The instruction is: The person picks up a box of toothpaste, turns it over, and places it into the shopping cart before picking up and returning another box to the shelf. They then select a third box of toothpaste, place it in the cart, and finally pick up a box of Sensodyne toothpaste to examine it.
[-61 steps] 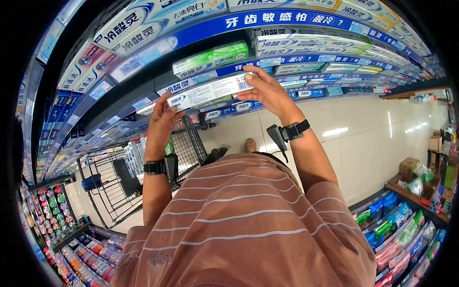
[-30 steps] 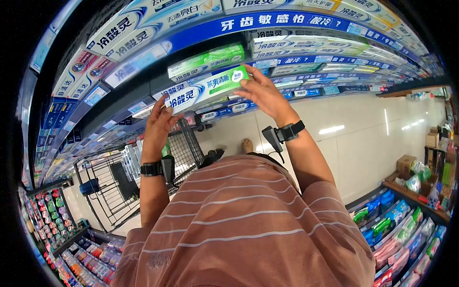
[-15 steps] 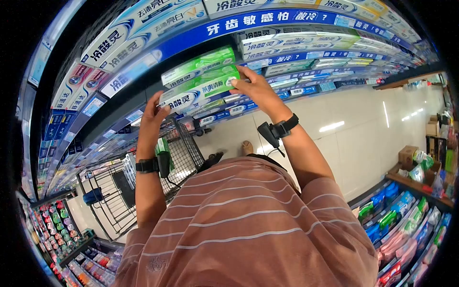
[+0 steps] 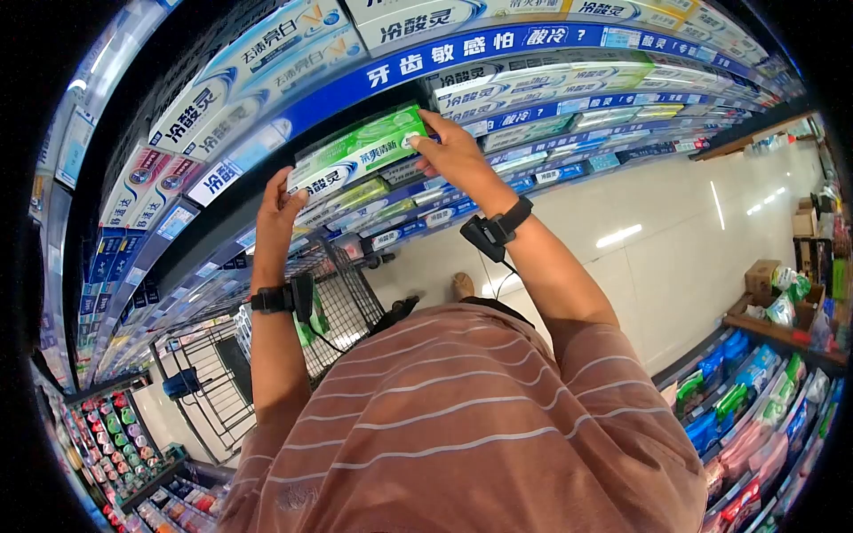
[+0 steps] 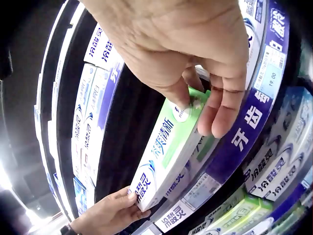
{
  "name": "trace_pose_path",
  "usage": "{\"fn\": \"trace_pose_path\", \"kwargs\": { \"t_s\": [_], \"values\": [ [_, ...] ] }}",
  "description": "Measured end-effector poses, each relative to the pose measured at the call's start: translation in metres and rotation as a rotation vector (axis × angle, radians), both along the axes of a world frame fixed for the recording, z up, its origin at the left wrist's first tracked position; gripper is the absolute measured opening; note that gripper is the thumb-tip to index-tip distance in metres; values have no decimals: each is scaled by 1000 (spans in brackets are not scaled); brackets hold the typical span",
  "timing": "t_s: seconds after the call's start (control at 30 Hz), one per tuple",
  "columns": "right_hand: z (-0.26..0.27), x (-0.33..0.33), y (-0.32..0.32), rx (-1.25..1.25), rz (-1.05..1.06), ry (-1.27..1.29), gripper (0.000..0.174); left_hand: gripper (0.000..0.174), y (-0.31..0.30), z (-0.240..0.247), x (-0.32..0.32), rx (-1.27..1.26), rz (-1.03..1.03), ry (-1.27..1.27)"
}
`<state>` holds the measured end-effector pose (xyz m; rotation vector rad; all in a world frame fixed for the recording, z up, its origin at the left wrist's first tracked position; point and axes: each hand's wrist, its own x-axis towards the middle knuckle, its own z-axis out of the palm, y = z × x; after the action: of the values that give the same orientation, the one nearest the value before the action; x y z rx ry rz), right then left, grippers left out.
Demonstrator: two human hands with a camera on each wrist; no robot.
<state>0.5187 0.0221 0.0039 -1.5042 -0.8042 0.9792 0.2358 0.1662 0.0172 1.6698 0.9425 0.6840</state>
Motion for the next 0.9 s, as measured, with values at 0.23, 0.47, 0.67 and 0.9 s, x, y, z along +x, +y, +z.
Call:
{"fn": "trace_pose_path", "kwargs": {
  "t_s": [0.23,0.47,0.67,0.9],
  "values": [
    [5,-3,9,-15,-44,11,57,54,19,-2,6,62,16,121],
    [-10,-2,23,-1,-72,-13,57,57,27,6,18,124,36,198],
    [-7,-11,26,5,-99,-156,55,56,37,-4,24,180,0,203],
    [-14,-10,28,-12,-81,-180,59,58,36,-23,25,393,49,363]
  ]
}}
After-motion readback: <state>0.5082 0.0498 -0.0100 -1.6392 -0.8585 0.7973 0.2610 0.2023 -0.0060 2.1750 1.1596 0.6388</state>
